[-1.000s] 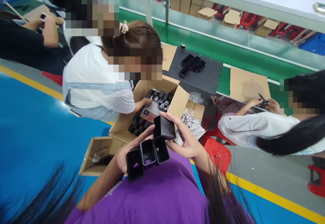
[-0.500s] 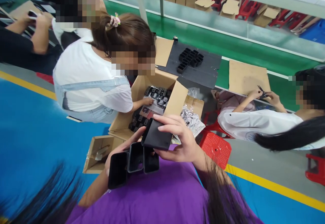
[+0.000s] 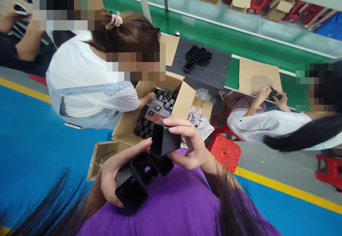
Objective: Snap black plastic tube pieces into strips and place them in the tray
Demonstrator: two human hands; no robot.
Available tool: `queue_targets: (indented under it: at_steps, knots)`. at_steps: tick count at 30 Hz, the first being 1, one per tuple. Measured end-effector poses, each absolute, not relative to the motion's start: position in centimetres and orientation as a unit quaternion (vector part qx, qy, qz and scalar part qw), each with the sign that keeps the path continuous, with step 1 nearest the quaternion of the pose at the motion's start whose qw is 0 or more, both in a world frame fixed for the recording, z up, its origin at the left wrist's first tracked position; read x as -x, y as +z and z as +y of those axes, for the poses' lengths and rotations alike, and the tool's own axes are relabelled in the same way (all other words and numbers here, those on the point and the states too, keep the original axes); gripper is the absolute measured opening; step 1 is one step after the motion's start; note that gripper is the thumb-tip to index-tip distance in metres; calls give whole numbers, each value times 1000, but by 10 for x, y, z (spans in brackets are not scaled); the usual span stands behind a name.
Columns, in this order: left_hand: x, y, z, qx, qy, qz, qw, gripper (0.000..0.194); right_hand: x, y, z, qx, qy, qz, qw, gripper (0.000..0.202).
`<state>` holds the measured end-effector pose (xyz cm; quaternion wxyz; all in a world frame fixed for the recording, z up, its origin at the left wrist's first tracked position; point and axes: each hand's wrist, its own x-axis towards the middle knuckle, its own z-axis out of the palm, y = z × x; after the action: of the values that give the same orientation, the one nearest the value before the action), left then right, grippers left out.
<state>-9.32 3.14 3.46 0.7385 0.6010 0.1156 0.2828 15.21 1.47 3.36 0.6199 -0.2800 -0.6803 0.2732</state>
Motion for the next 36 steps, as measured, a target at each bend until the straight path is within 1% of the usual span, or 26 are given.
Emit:
queue_targets:
  at_steps: [2,4,6,8,12,19,22,27,33,36]
  knots:
    - [89,44,33,-646,314,102,688,103,-153,32,15,291,275,-676,618,72]
    - [87,54,36,-679,323,97,652,98,-154,31,14,292,278,-674,618,71]
    - [87,59,41,-710,312,81,626,99,-154,29,14,292,279,-675,618,69]
    - [89,60,47,-737,292,60,607,105,-154,28,14,301,275,-677,613,67]
    - [93,56,51,-751,268,54,601,113,-153,27,15,300,277,-675,615,64]
    - [98,55,43,-749,271,102,596,105,-154,18,20,303,284,-684,600,65]
    - [102,53,48,-766,242,107,586,110,-156,11,28,303,280,-702,581,68]
    - [105,52,51,-794,204,167,548,116,-158,0,40,305,256,-731,555,73]
    - [106,52,53,-798,209,164,541,115,-155,-14,44,311,333,-698,552,74]
    - [108,50,54,-796,211,170,541,115,-153,-20,47,313,352,-687,554,75]
